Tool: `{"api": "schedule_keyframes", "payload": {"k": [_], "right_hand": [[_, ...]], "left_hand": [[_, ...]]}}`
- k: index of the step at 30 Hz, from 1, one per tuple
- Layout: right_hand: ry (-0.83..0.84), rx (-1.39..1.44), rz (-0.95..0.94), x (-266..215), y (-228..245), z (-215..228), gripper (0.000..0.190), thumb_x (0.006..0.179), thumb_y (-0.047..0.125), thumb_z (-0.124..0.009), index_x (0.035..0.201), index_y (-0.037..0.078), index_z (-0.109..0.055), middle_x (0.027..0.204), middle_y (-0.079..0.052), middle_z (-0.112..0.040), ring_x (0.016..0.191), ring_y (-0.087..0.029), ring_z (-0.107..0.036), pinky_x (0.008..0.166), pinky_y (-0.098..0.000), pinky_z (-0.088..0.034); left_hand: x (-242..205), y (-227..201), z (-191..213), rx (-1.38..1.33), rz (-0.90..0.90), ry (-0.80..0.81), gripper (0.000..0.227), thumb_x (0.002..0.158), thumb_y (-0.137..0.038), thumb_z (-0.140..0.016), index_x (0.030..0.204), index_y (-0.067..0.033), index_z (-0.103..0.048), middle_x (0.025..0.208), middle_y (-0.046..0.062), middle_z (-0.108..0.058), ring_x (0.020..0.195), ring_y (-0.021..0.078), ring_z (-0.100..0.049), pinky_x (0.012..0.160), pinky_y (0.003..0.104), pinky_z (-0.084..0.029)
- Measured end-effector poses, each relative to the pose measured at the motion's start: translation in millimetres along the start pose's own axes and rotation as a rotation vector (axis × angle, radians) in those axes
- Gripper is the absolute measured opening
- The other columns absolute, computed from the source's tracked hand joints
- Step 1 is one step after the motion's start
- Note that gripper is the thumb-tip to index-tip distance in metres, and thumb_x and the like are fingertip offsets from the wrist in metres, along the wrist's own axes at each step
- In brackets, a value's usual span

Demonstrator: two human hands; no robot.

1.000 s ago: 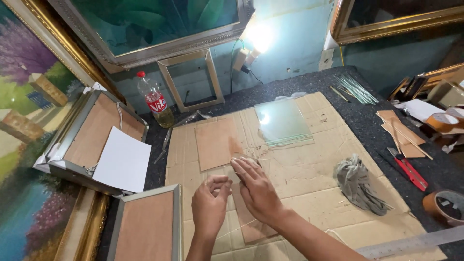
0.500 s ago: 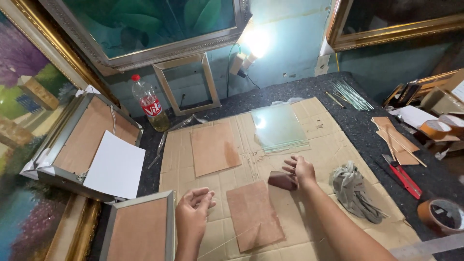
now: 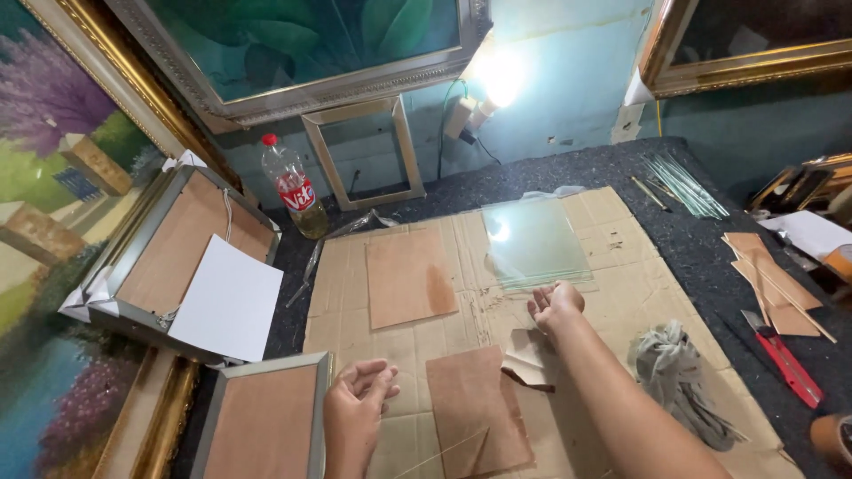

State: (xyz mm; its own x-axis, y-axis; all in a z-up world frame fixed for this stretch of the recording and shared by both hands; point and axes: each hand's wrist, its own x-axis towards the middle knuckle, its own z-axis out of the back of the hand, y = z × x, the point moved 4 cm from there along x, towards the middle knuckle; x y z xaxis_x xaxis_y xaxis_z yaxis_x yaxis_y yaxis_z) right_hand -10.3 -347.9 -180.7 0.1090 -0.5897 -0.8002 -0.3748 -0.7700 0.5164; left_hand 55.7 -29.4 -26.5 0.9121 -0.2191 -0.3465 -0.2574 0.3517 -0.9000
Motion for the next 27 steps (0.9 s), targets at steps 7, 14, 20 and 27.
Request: {"api": "schedule_keyframes", "payload": {"k": [7,14,20,27], "right_hand": [[-0.086,-0.089,0.114,11,12,-7,0.012,0.075,0.018,-0.052,0.064,0.015,-0.049,0.061,0.004,-0.049,0.056,-0.005,-0.048,0.048,-0.0238,-0.037],[0.071,-0.093,0.078,29,23,-11,0.013,0.084,0.025,-0.057,0.084,0.017,-0.048,0.093,0.003,-0.052,0.081,-0.013,-0.053,0.073,-0.0384,-0.043],[0.301,-0.063,0.341,27,34,4,0.012,0.089,0.008,-0.044,0.091,0.016,-0.035,0.103,-0.006,-0.06,0.089,-0.02,-0.06,0.073,-0.0381,-0.047],[0.446,-0.074,0.354,-51,33,53,0.001,0.094,0.018,-0.042,0.094,0.018,-0.041,0.092,-0.003,-0.057,0.081,-0.018,-0.058,0.078,-0.0413,-0.049]], "left_hand": [[-4,-8,0,0.076,0.035,-0.018,0.017,0.076,-0.017,-0.064,0.088,-0.0056,-0.066,0.083,0.007,-0.072,0.071,0.0179,-0.069,0.061,0.027,-0.048],[7,5,-2,-0.012,-0.029,0.012,0.015,0.074,-0.014,-0.066,0.085,-0.0043,-0.066,0.078,0.01,-0.071,0.067,0.019,-0.07,0.058,0.025,-0.046],[7,7,6,-0.071,0.028,0.047,0.014,0.078,-0.013,-0.062,0.089,-0.0044,-0.065,0.085,0.01,-0.072,0.072,0.0198,-0.068,0.062,0.027,-0.047],[24,30,23,-0.305,0.143,0.119,0.04,0.09,-0.032,-0.037,0.102,-0.0012,-0.06,0.101,0.017,-0.067,0.083,0.0308,-0.064,0.064,0.035,-0.048]]}}
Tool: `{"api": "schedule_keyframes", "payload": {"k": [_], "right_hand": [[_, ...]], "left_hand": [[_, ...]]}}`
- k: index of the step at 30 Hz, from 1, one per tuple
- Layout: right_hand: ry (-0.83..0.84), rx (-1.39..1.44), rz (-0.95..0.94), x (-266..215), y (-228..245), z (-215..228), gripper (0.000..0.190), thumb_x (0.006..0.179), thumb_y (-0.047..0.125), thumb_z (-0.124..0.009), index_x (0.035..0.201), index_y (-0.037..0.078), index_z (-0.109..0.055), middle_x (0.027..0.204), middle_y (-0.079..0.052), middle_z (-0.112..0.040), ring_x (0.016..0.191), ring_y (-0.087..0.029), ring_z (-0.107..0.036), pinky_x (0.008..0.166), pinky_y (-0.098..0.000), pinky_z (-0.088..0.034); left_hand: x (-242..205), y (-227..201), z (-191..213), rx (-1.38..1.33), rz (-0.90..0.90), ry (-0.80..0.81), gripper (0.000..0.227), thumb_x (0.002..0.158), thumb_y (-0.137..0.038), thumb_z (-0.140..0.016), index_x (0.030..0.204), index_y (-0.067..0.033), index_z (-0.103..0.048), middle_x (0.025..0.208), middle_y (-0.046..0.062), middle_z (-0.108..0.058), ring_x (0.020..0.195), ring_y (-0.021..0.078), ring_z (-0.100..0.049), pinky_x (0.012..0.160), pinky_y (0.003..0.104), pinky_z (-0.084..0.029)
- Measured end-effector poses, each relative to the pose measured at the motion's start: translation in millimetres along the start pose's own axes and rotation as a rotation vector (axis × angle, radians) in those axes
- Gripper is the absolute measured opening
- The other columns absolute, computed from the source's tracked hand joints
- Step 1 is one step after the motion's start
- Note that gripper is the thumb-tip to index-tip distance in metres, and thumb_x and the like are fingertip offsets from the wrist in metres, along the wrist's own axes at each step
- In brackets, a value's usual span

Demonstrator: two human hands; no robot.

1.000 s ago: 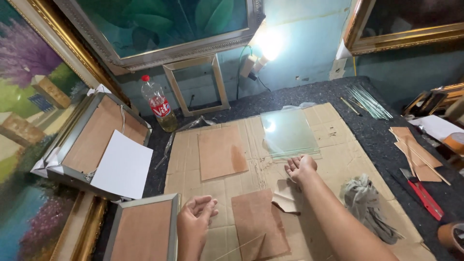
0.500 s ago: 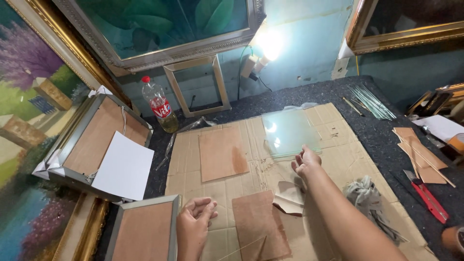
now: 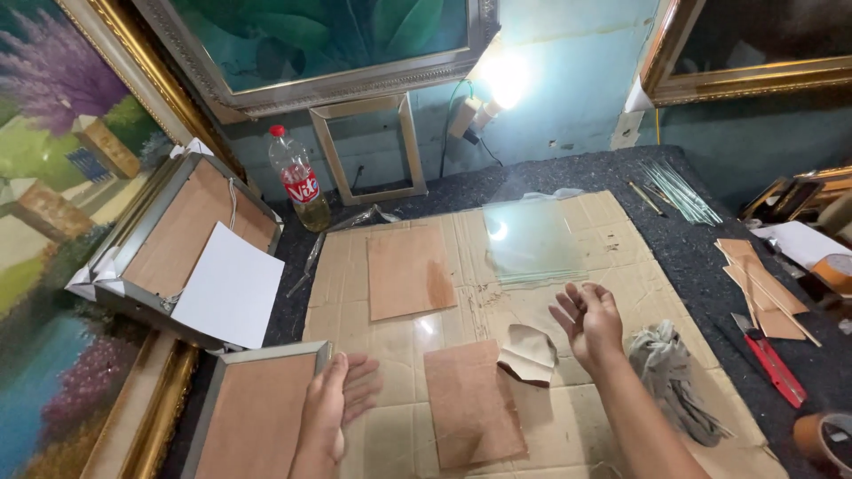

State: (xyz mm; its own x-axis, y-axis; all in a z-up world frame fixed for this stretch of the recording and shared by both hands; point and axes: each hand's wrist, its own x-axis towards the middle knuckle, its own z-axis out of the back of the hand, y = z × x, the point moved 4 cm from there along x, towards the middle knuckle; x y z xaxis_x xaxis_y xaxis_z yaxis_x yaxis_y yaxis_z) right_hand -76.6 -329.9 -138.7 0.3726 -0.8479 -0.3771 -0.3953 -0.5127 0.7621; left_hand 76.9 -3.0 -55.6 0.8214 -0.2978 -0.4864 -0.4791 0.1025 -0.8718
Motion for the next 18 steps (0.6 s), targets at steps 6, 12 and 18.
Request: {"api": "schedule_keyframes", "payload": {"k": [6,12,18], "right_hand": [[0.12,-0.348,-0.112,-52,5,-12,0.009,0.093,0.015,-0.043,0.1,0.012,-0.046,0.078,-0.008,-0.055,0.058,-0.017,-0.049,0.044,-0.0283,-0.04],[0.276,-0.574,-0.24,-63,-7,-17,0.013,0.09,0.019,-0.044,0.1,0.012,-0.049,0.077,-0.005,-0.056,0.059,-0.017,-0.05,0.045,-0.0287,-0.039],[0.287,-0.663,-0.285,-77,-12,-29,0.014,0.091,0.021,-0.045,0.099,0.011,-0.052,0.08,-0.007,-0.056,0.062,-0.018,-0.051,0.044,-0.0285,-0.042]], "left_hand": [[23,21,12,-0.241,0.173,0.031,0.042,0.092,-0.039,-0.033,0.107,-0.0058,-0.055,0.117,0.016,-0.059,0.107,0.0311,-0.055,0.083,0.041,-0.043],[13,24,0,-0.217,0.265,0.127,0.052,0.09,-0.048,-0.03,0.102,-0.0095,-0.061,0.11,0.014,-0.062,0.093,0.0284,-0.055,0.072,0.041,-0.044],[11,26,-1,-0.27,0.218,0.169,0.048,0.09,-0.044,-0.033,0.096,-0.0051,-0.06,0.108,0.014,-0.061,0.092,0.0342,-0.059,0.071,0.049,-0.049]]}}
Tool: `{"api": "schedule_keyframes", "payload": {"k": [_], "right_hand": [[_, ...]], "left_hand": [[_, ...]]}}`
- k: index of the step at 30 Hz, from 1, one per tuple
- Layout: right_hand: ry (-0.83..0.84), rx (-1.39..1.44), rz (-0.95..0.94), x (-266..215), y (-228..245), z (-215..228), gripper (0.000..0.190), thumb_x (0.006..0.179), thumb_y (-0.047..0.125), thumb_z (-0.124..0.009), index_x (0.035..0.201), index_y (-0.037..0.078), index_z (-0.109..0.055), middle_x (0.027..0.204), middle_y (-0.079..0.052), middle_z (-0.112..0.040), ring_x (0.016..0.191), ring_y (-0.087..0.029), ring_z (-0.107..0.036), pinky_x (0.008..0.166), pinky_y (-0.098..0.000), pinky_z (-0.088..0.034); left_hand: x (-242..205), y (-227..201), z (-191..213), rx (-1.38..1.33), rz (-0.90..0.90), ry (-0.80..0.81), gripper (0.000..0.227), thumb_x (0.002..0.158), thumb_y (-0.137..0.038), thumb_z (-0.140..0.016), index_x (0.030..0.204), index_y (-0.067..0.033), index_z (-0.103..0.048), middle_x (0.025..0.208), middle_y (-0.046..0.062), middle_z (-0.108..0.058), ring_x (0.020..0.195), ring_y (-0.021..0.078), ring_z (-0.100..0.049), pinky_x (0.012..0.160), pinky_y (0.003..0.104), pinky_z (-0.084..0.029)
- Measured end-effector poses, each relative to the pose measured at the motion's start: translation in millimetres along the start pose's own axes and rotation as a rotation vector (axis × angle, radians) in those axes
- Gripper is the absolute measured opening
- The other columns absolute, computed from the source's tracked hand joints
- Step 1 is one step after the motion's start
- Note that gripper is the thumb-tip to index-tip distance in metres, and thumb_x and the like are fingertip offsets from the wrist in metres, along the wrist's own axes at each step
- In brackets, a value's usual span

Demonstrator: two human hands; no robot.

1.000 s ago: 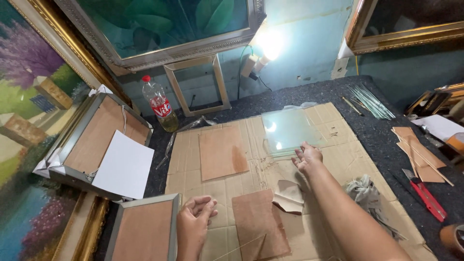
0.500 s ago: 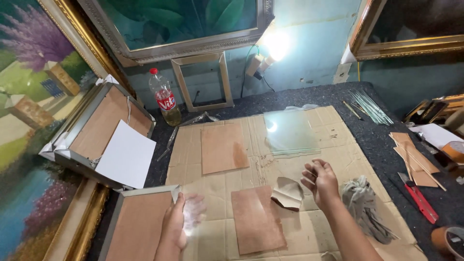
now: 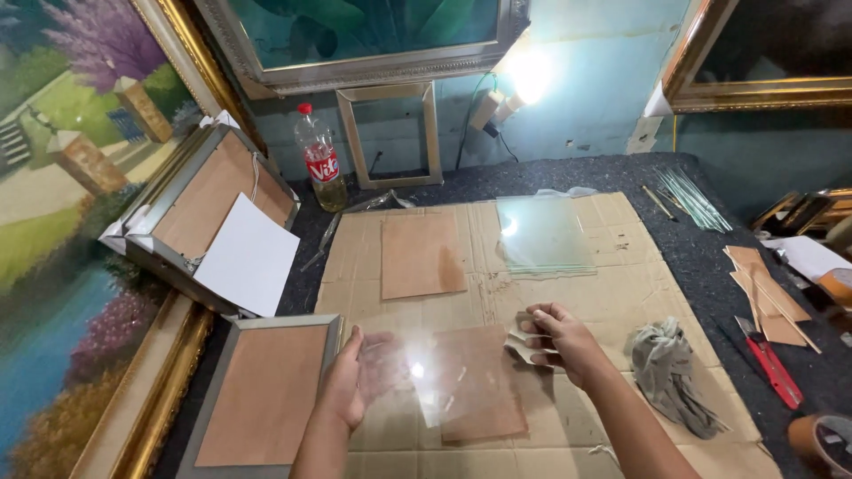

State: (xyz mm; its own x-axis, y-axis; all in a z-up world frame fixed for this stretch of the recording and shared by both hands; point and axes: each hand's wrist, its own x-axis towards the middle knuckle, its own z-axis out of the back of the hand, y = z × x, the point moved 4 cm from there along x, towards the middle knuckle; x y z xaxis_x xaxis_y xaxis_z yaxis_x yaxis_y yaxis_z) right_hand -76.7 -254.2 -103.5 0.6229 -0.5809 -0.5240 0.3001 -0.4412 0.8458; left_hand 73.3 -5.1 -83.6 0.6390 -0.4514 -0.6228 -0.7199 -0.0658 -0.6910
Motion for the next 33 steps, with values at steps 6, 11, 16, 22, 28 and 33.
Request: {"api": "schedule_keyframes", "payload": {"k": [6,11,16,22,28,33], "right_hand": [[0.061,0.136,0.056,1,-8,-11,0.01,0.092,0.017,-0.043,0.093,0.009,-0.05,0.07,-0.007,-0.05,0.052,-0.016,-0.043,0.039,-0.0266,-0.036],[0.023,0.058,-0.022,-7,-14,-19,0.014,0.091,0.018,-0.043,0.1,0.011,-0.051,0.088,-0.007,-0.059,0.07,-0.019,-0.055,0.055,-0.0317,-0.041],[0.058,0.127,-0.043,-20,-15,-31,0.024,0.088,0.014,-0.043,0.109,0.003,-0.048,0.103,-0.021,-0.064,0.064,-0.021,-0.051,0.049,-0.03,-0.04],[0.11,0.13,-0.038,-28,-11,-36,0.033,0.089,0.012,-0.042,0.115,-0.001,-0.056,0.091,-0.017,-0.06,0.072,-0.025,-0.058,0.056,-0.0293,-0.044],[0.188,0.155,-0.014,-30,-14,-34,0.018,0.091,0.018,-0.047,0.08,0.004,-0.05,0.08,-0.011,-0.058,0.061,-0.025,-0.056,0.046,-0.0322,-0.042],[0.085,0.147,0.062,-23,-19,-31,0.024,0.092,0.026,-0.046,0.077,0.008,-0.049,0.075,-0.008,-0.059,0.057,-0.016,-0.054,0.048,-0.0246,-0.041]], "left_hand": [[-1,-1,-6,-0.01,-0.007,-0.06,0.044,0.088,-0.047,-0.038,0.096,-0.009,-0.059,0.1,0.014,-0.062,0.089,0.0321,-0.059,0.066,0.05,-0.047],[15,6,-2,0.059,0.037,-0.12,0.044,0.08,-0.054,-0.044,0.103,-0.0193,-0.059,0.094,0.002,-0.06,0.075,0.0197,-0.051,0.059,0.031,-0.034],[4,4,-21,-0.105,0.024,0.066,0.05,0.09,-0.046,-0.033,0.094,-0.0053,-0.061,0.105,0.02,-0.064,0.093,0.0325,-0.058,0.077,0.045,-0.045],[-15,-5,-31,0.005,-0.008,-0.032,0.057,0.084,-0.055,-0.035,0.091,-0.0061,-0.063,0.099,0.016,-0.067,0.089,0.0272,-0.06,0.076,0.037,-0.044],[13,5,-16,0.27,-0.107,-0.075,0.046,0.068,-0.02,-0.069,0.109,-0.0047,-0.055,0.106,0.006,-0.061,0.104,0.0175,-0.052,0.092,0.025,-0.034],[-2,3,-29,0.224,-0.084,-0.071,0.053,0.074,-0.031,-0.061,0.119,-0.0035,-0.05,0.106,0.007,-0.056,0.101,0.0197,-0.052,0.081,0.031,-0.043]]}}
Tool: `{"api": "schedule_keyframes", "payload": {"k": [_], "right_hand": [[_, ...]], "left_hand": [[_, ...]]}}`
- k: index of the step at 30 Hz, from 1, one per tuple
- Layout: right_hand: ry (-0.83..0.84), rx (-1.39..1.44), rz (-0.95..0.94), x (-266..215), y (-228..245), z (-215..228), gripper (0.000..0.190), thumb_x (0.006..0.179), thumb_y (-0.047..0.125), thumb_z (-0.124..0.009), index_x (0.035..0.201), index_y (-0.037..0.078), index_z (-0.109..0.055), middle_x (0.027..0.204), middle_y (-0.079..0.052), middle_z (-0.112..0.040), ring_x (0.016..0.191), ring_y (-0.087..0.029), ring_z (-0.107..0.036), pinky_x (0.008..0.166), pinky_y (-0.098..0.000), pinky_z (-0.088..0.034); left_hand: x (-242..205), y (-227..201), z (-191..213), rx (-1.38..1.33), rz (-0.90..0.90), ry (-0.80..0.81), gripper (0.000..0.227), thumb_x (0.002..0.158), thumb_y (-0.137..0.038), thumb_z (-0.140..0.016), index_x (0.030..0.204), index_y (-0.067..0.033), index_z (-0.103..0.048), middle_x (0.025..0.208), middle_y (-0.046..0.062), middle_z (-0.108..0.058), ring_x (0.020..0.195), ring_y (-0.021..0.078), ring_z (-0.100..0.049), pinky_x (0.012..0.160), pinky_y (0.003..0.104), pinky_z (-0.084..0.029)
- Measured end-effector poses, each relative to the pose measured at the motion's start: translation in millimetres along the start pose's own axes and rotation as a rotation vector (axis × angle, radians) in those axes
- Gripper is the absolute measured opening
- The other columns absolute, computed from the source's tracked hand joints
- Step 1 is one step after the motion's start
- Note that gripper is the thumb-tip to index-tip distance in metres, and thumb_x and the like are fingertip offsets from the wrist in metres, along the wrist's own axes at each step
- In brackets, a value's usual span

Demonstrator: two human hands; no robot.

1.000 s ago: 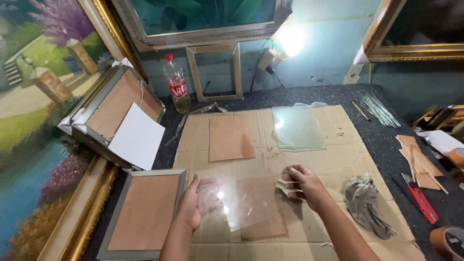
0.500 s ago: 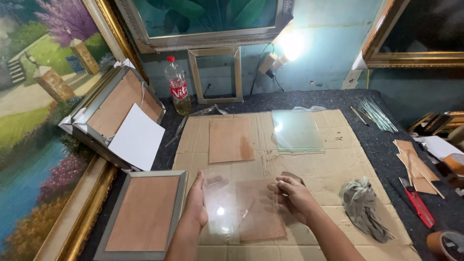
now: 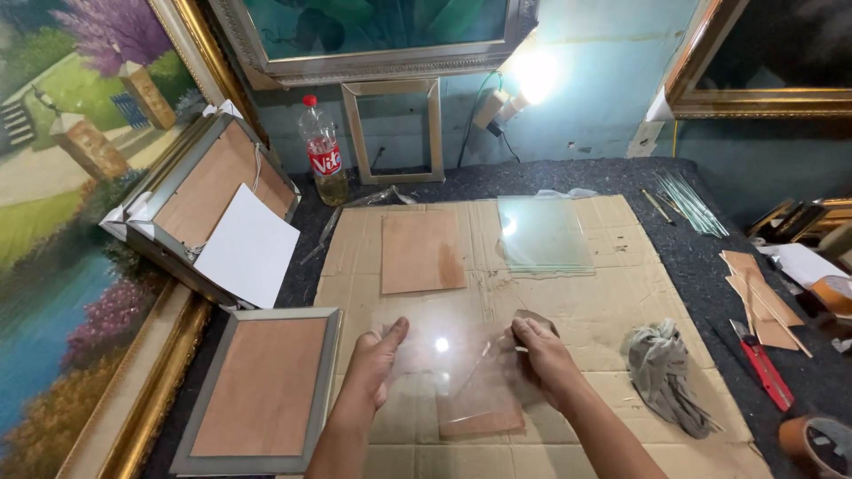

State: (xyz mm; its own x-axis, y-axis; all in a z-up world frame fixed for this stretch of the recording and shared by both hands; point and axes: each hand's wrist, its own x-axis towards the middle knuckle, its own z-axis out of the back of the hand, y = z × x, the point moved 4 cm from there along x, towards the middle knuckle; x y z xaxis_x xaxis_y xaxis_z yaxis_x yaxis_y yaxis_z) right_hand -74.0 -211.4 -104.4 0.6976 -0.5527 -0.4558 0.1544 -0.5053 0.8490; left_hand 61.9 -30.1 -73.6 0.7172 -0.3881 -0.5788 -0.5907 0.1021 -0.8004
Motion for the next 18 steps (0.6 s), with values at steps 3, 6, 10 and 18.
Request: {"api": "schedule_keyframes", "payload": {"k": [3,6,10,18], "right_hand": [[-0.037,-0.026,0.01,-5,5,-3,0.025,0.092,0.028,-0.045,0.078,0.008,-0.048,0.073,-0.009,-0.06,0.054,-0.019,-0.054,0.041,-0.0271,-0.039],[-0.092,-0.08,0.015,-6,6,1,0.024,0.091,0.033,-0.048,0.079,0.012,-0.05,0.067,-0.003,-0.055,0.052,-0.014,-0.048,0.042,-0.0243,-0.034],[-0.156,-0.026,-0.047,-10,7,-3,0.033,0.088,0.033,-0.047,0.112,0.011,-0.055,0.077,-0.006,-0.054,0.065,-0.021,-0.056,0.05,-0.0283,-0.039],[-0.172,0.028,-0.051,-11,14,-7,0.055,0.08,0.029,-0.05,0.13,0.008,-0.041,0.131,0.002,-0.046,0.119,-0.009,-0.042,0.096,-0.0211,-0.031]], "left_hand": [[-8,-8,0,0.075,-0.006,-0.051,0.081,0.065,-0.044,-0.061,0.127,0.0023,-0.037,0.121,0.007,-0.051,0.092,0.0206,-0.059,0.072,0.031,-0.052],[-4,-8,2,0.071,-0.078,0.039,0.05,0.071,-0.03,-0.062,0.112,-0.0048,-0.053,0.1,0.007,-0.057,0.093,0.0192,-0.055,0.073,0.036,-0.051],[-11,-6,0,-0.022,-0.055,0.11,0.039,0.069,-0.018,-0.067,0.103,-0.0062,-0.053,0.097,0.01,-0.061,0.085,0.0228,-0.062,0.073,0.033,-0.051],[-1,7,0,0.025,-0.035,0.068,0.016,0.088,-0.022,-0.048,0.097,-0.0097,-0.044,0.105,0.014,-0.065,0.086,0.0279,-0.065,0.071,0.035,-0.052]]}}
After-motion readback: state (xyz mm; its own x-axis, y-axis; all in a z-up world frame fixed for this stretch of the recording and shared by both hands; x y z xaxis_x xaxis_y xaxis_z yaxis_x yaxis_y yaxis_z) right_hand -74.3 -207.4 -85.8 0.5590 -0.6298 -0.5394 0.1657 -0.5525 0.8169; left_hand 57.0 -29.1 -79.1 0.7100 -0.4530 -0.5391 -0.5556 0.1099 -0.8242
